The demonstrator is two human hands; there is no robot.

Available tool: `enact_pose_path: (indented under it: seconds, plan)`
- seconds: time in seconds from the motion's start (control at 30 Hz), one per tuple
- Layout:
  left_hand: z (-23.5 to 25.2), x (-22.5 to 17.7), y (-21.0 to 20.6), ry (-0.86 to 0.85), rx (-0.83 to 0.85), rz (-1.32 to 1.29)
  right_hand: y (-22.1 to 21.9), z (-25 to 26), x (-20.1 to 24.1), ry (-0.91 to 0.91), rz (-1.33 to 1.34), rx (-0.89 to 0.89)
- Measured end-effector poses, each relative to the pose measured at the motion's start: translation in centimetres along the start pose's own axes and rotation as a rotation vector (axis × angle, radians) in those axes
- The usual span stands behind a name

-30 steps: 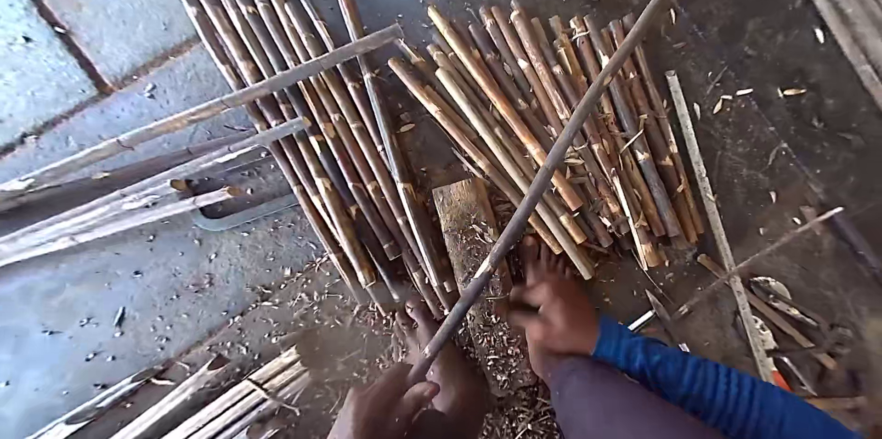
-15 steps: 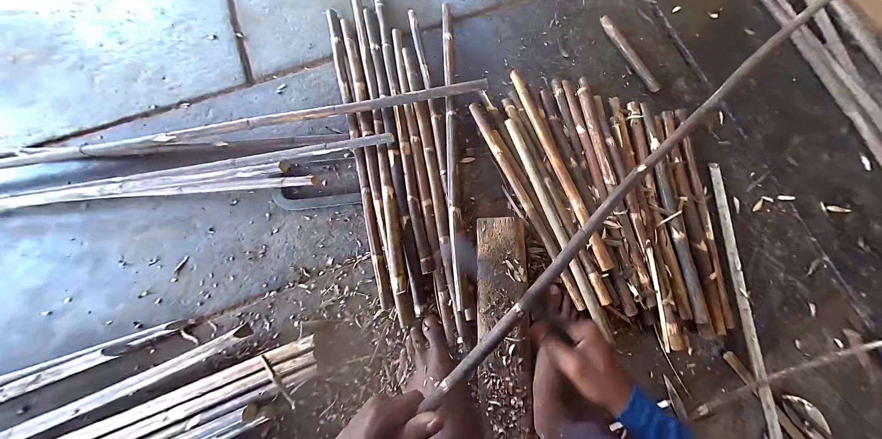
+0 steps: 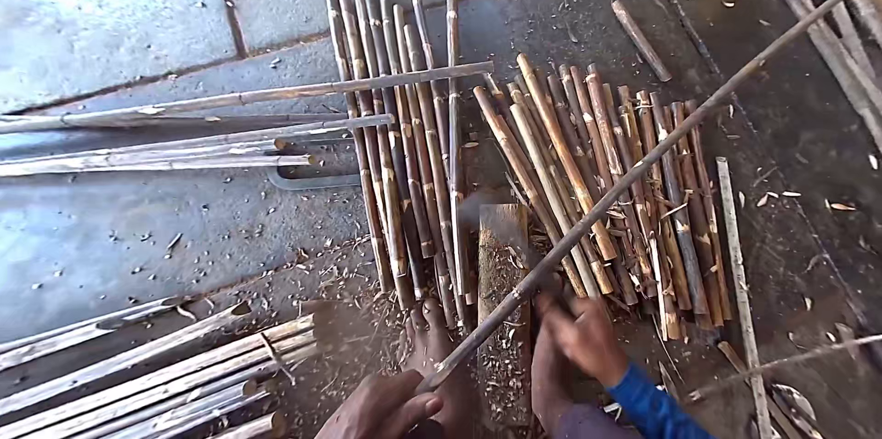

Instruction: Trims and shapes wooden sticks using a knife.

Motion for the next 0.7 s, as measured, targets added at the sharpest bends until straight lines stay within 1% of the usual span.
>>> enact_pose_path:
  seconds: [0.03,0.07,0.13,0.17,0.2,0.27,0.3,0.37,0.4,0.43,0.5,0.53,0.57,0.6,0.63,0.67,0.7]
  plan:
    - [-0.2,0.1,-0.2,-0.001,-0.006,-0.008,0.1,0.3,0.2,-0.021,0.085,-0.037]
    - [-0.3,0.2,-0.3,0.0,-0.009,-0.019,-0.2,0.2,0.2,-0.011,0.017,0.001]
    - [-0.2,0.4,-0.4,-0.004,-0.003,-0.043,-1.8,-1.1,-0.4,0.063,-0.231,0.157]
    - [0.0,0.4,-0.4,-0.006,0.006,-0.061,-1.9,-1.3,-0.5,0.076,-0.241,0.162]
    - [0.1,0.4,-0.2,-0.012,0.012,-0.074,-1.2,-0.8,-0.4,0.057,-0.165,0.106]
    - [-0.1,0.7,-0.5,-0.023,-0.001,-0.078,-0.1,0.3,0.0,-0.025,0.118,-0.063]
    - [-0.2,0.8,-0.7,-0.021,-0.005,-0.076,-0.2,0.3,-0.1,-0.025,0.113,-0.05]
    - [-0.2,1.0,-0.8,-0.009,0.012,-0.07,-1.5,-0.7,-0.6,0.03,-0.179,0.114]
    - [-0.1,1.0,-0.7,-0.001,0.031,-0.073,-2.0,-1.2,-0.9,0.056,-0.248,0.149]
    - [0.0,1.0,-0.4,0.01,0.05,-0.076,-1.5,-0.9,-0.8,0.04,-0.236,0.127]
    - [0.0,0.9,-0.4,0.02,0.052,-0.091,-0.2,0.1,-0.3,-0.054,0.049,-0.034]
    - [-0.1,0.9,-0.7,0.021,0.041,-0.105,-0.1,0.3,-0.3,-0.073,0.129,-0.053]
    - [-0.1,1.0,-0.9,0.018,0.029,-0.114,-0.4,0.1,-0.5,-0.05,0.047,-0.008]
    - [0.0,1.1,-0.9,0.012,0.021,-0.125,-1.1,-0.6,-0.9,-0.018,-0.089,0.088]
    - [0.1,1.0,-0.9,0.005,0.014,-0.142,-1.7,-1.2,-1.3,0.003,-0.155,0.158]
    - [0.2,1.0,-0.7,0.002,0.003,-0.157,-1.5,-1.2,-1.4,-0.007,-0.156,0.169]
    - [0.3,1.0,-0.5,0.005,-0.012,-0.164,-0.7,-0.6,-1.2,-0.057,-0.063,0.107]
Point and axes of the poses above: each hand's wrist, its own z-axis towards the middle knuckle, its own y-axis out of the back of the hand, x = y × z, the point moved 2 cm from there along z, towards the middle knuckle, and after that the axes turned 5 degrees about z, right-handed, at the moved point
